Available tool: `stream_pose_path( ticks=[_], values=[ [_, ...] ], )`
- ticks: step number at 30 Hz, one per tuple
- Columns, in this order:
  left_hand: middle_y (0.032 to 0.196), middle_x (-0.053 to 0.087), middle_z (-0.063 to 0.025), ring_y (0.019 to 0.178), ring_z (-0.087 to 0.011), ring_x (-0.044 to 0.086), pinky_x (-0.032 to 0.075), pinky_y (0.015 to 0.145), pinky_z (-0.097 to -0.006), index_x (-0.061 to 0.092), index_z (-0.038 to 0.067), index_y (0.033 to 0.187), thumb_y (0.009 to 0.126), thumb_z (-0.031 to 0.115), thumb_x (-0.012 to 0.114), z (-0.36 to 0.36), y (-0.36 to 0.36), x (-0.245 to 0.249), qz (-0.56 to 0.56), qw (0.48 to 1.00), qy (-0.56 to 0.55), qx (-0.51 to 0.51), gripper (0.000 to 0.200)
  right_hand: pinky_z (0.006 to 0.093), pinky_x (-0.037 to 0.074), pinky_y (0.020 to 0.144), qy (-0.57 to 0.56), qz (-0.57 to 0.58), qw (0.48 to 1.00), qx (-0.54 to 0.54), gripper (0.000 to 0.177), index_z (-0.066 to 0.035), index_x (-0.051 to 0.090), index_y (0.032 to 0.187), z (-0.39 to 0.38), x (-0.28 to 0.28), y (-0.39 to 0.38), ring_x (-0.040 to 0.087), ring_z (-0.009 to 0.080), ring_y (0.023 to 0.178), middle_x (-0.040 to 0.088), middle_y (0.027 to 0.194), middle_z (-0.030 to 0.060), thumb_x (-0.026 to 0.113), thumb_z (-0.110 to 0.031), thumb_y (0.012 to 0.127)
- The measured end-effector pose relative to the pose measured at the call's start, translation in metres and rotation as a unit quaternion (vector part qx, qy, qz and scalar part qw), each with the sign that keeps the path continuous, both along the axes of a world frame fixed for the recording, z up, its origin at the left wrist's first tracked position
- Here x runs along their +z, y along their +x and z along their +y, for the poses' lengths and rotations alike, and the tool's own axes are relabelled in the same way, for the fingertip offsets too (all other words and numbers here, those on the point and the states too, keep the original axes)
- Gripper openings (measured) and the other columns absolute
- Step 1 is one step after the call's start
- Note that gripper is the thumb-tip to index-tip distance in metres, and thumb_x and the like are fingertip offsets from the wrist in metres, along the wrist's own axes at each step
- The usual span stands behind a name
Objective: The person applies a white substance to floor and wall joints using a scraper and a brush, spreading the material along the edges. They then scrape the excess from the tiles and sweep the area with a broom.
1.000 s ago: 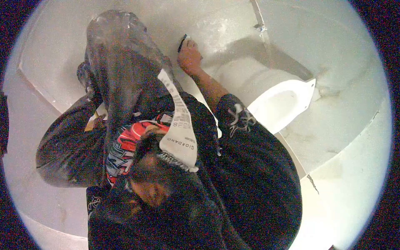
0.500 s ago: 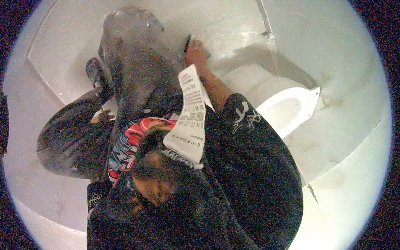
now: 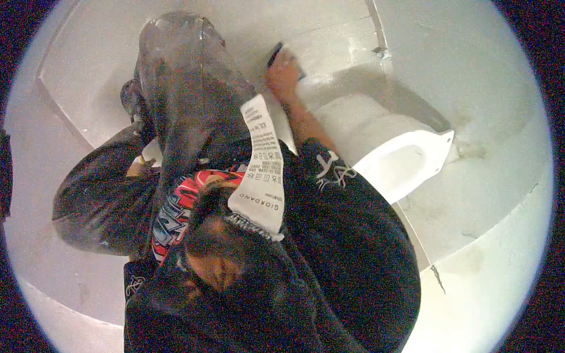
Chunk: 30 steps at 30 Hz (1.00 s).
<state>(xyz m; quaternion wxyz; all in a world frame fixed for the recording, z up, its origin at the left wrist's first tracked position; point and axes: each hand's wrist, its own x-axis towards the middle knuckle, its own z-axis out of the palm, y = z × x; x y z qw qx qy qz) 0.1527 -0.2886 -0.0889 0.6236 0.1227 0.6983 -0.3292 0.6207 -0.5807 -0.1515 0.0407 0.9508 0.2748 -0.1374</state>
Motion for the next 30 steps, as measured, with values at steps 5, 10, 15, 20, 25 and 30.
stream_pose_path(
  ticks=[5,10,15,20,25,30],
  values=[
    [0.092,0.061,-0.0168,0.067,-0.0254,0.061,0.047,0.049,-0.0372,0.047,0.012,0.12,0.087,0.031,0.047,0.0,0.001,0.003,0.002,1.0,0.007,-0.009,0.038,0.0502,0.046,0.08,-0.072,-0.115,0.99,-0.034,0.047,0.0,0.043,0.12,-0.067,-0.017,0.161,0.048,0.0376,0.109,0.047,0.121,0.0192,0.049,-0.026,0.08],
    [0.091,0.061,-0.0162,0.067,-0.0246,0.061,0.047,0.049,-0.0365,0.047,0.012,0.119,0.087,0.031,0.047,-0.003,0.002,0.009,0.002,1.0,0.009,-0.013,0.037,0.0416,0.05,0.076,-0.113,-0.068,0.984,-0.119,0.04,-0.003,0.048,0.112,-0.066,0.014,0.202,0.056,0.0337,0.095,0.054,0.108,0.0142,0.052,-0.024,0.079],
    [0.091,0.061,-0.0157,0.067,-0.0237,0.061,0.046,0.048,-0.0358,0.048,0.012,0.119,0.087,0.031,0.048,-0.003,-0.003,0.006,0.002,1.0,0.024,-0.014,0.037,0.04,0.052,0.067,-0.136,-0.118,0.982,-0.057,0.024,-0.002,0.061,0.092,-0.082,-0.028,0.193,0.062,0.0314,0.079,0.061,0.092,0.0145,0.051,-0.02,0.079],
    [0.09,0.061,-0.0152,0.066,-0.0229,0.061,0.046,0.047,-0.035,0.048,0.013,0.119,0.087,0.03,0.048,-0.001,-0.012,0.01,0.009,0.999,0.04,-0.027,0.036,0.0388,0.052,0.062,-0.149,-0.076,0.984,-0.067,0.026,-0.005,0.064,0.083,-0.101,-0.016,0.246,0.065,0.025,0.073,0.065,0.08,0.0117,0.056,-0.027,0.076],
    [0.089,0.061,-0.0146,0.066,-0.022,0.06,0.046,0.047,-0.0343,0.048,0.013,0.118,0.087,0.03,0.049,0.003,0.008,0.024,0.01,0.996,0.075,-0.056,0.036,0.0382,0.05,0.064,-0.085,-0.291,0.953,-0.009,0.039,0.002,0.059,0.097,-0.078,-0.066,0.182,0.061,0.0287,0.078,0.06,0.093,0.0165,0.054,-0.03,0.076],
    [0.088,0.061,-0.0141,0.066,-0.0212,0.06,0.045,0.046,-0.0336,0.049,0.013,0.118,0.086,0.03,0.049,0.065,0.005,0.015,0.013,0.978,0.16,-0.132,0.036,0.0469,0.046,0.077,0.04,-0.046,0.998,-0.025,0.046,0.008,0.043,0.119,0.03,-0.013,-0.003,0.054,0.0351,0.096,0.051,0.113,0.0218,0.047,-0.015,0.079]
  ],
)
